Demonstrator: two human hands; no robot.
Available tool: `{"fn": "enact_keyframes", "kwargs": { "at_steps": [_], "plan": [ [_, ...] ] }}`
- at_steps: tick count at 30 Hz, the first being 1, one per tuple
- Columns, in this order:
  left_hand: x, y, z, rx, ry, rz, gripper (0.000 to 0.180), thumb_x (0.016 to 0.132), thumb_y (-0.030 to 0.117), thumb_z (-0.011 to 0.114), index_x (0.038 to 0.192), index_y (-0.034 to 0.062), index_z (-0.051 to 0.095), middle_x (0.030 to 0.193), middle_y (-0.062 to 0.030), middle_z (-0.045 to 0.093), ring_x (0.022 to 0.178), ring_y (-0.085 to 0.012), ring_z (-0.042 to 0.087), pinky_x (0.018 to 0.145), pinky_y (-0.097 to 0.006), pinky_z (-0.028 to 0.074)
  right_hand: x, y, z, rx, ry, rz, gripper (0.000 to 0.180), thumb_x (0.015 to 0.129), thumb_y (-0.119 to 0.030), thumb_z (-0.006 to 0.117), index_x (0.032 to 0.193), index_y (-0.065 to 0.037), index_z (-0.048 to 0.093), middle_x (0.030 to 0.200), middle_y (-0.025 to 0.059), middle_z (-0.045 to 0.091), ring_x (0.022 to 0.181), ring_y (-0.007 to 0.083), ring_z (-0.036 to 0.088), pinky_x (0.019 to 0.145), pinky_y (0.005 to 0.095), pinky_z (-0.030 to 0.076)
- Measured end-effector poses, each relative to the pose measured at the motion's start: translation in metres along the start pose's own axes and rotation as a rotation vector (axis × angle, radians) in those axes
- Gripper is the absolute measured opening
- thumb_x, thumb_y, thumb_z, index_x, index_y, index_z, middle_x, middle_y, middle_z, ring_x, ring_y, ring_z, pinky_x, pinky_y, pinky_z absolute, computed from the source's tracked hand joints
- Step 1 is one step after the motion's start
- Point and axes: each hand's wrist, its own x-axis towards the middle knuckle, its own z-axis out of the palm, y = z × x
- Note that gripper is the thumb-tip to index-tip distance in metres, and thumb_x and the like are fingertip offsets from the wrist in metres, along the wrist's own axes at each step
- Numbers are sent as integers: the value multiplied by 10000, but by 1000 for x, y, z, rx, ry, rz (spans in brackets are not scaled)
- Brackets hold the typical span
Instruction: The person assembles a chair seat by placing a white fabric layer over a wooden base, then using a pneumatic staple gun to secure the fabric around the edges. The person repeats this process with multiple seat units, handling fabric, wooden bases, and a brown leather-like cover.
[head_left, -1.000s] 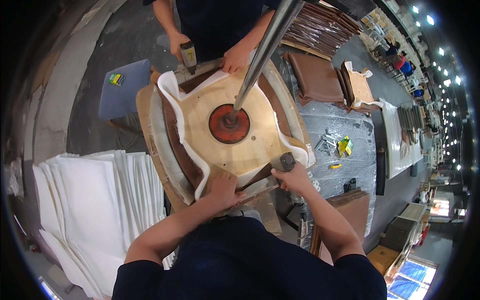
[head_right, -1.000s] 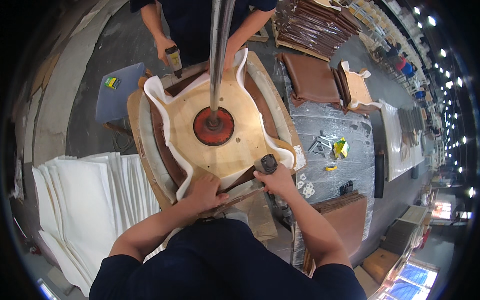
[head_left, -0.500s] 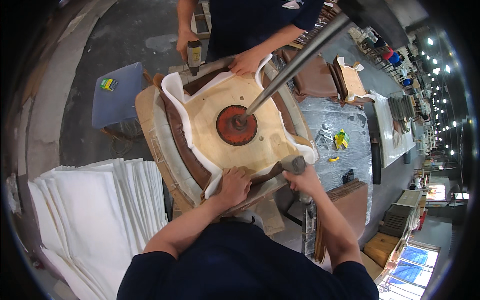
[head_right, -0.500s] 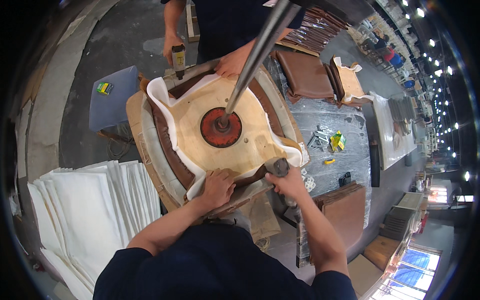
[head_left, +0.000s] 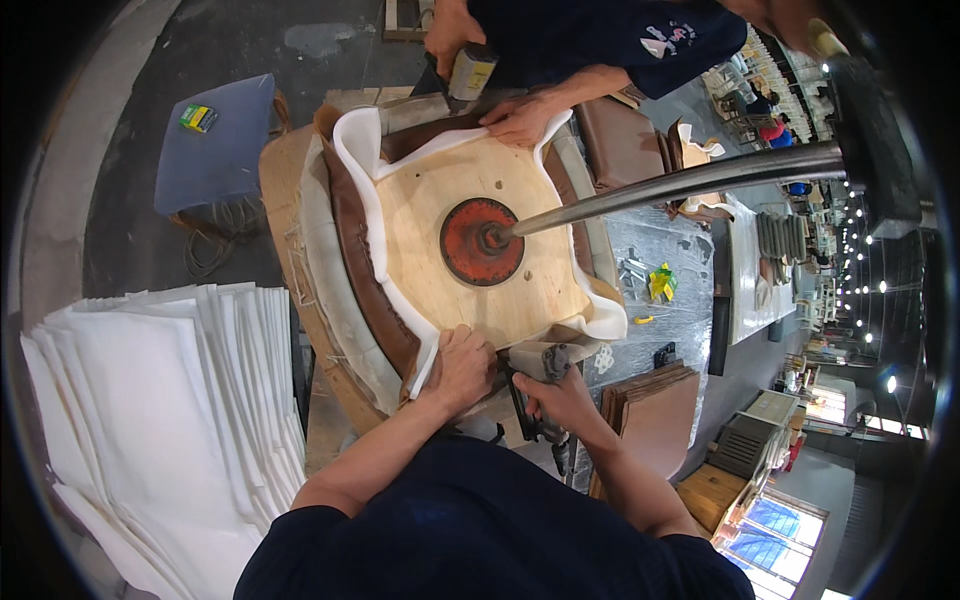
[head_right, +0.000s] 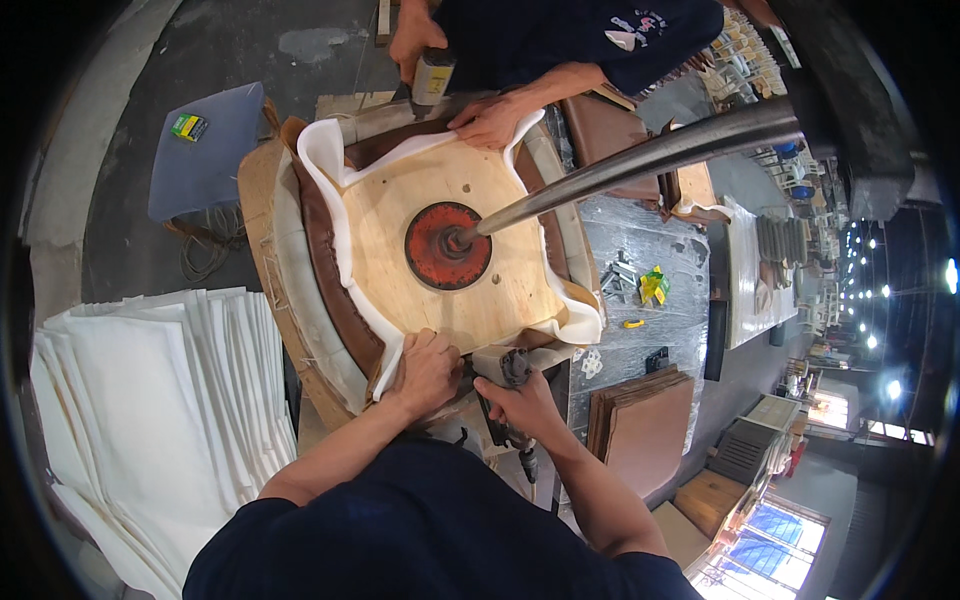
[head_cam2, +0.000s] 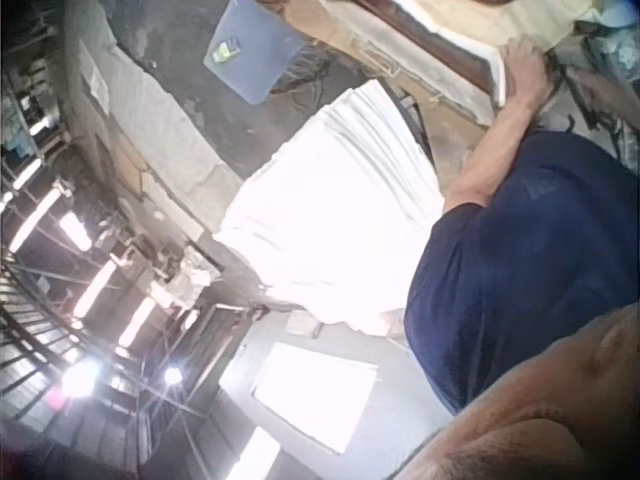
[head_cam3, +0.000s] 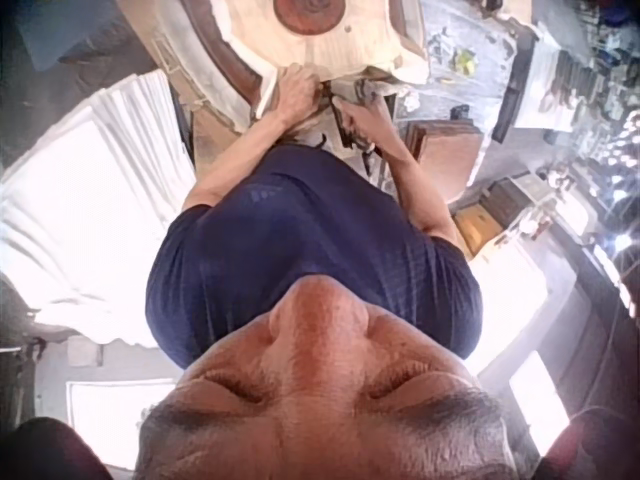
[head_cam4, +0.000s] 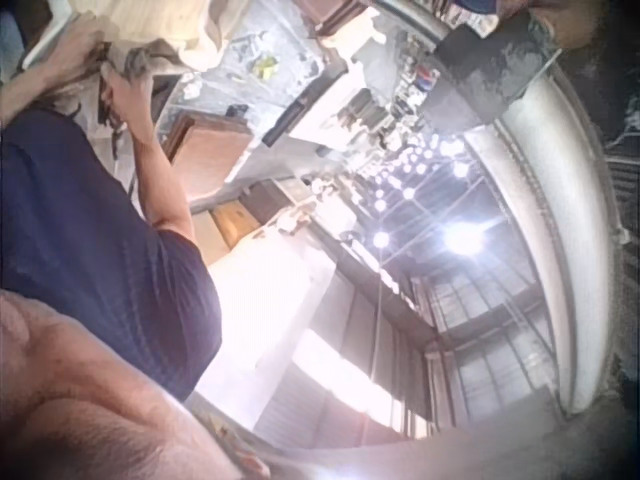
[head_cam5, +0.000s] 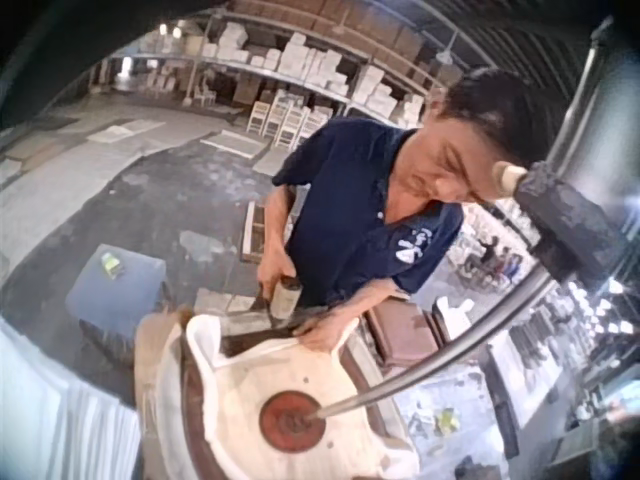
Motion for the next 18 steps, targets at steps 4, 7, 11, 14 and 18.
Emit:
{"fn": "enact_keyframes", "kwargs": {
  "at_steps": [4,7,11,14,18],
  "plan": [
    [3,-1,-4,-1,-20,-7,121,879,199,792,838,94,749,1009,-87,617,1023,-310,574,909,-475,417,4,2,0,-64,8,31,306,1001,-266,855,1078,10,745,755,38,719,586,121,684,520,295,534],
    [1,0,-4,3,-37,-19,115,885,197,787,849,92,758,1012,-86,617,1026,-308,574,916,-473,419,3,-4,2,-98,9,30,313,1000,-268,855,1086,13,747,759,47,729,585,124,694,526,299,545],
    [0,1,-6,-5,-48,-25,108,890,195,776,868,89,776,1022,-89,624,1044,-311,581,934,-472,425,3,-13,7,-129,34,80,308,996,-267,857,1092,5,751,761,44,725,574,119,686,522,303,541],
    [1,2,-4,17,-55,-34,117,888,201,775,876,86,786,1023,-95,634,1059,-316,588,944,-476,429,3,-21,13,-159,57,136,300,993,-262,859,1096,-2,750,769,41,724,559,112,664,513,309,523],
    [1,3,-4,16,-62,-33,131,882,217,782,879,86,787,1027,-104,645,1064,-333,593,942,-489,435,3,-17,17,-89,72,33,315,988,-261,864,1134,-10,743,763,32,716,539,108,636,507,313,502]
  ]
}}
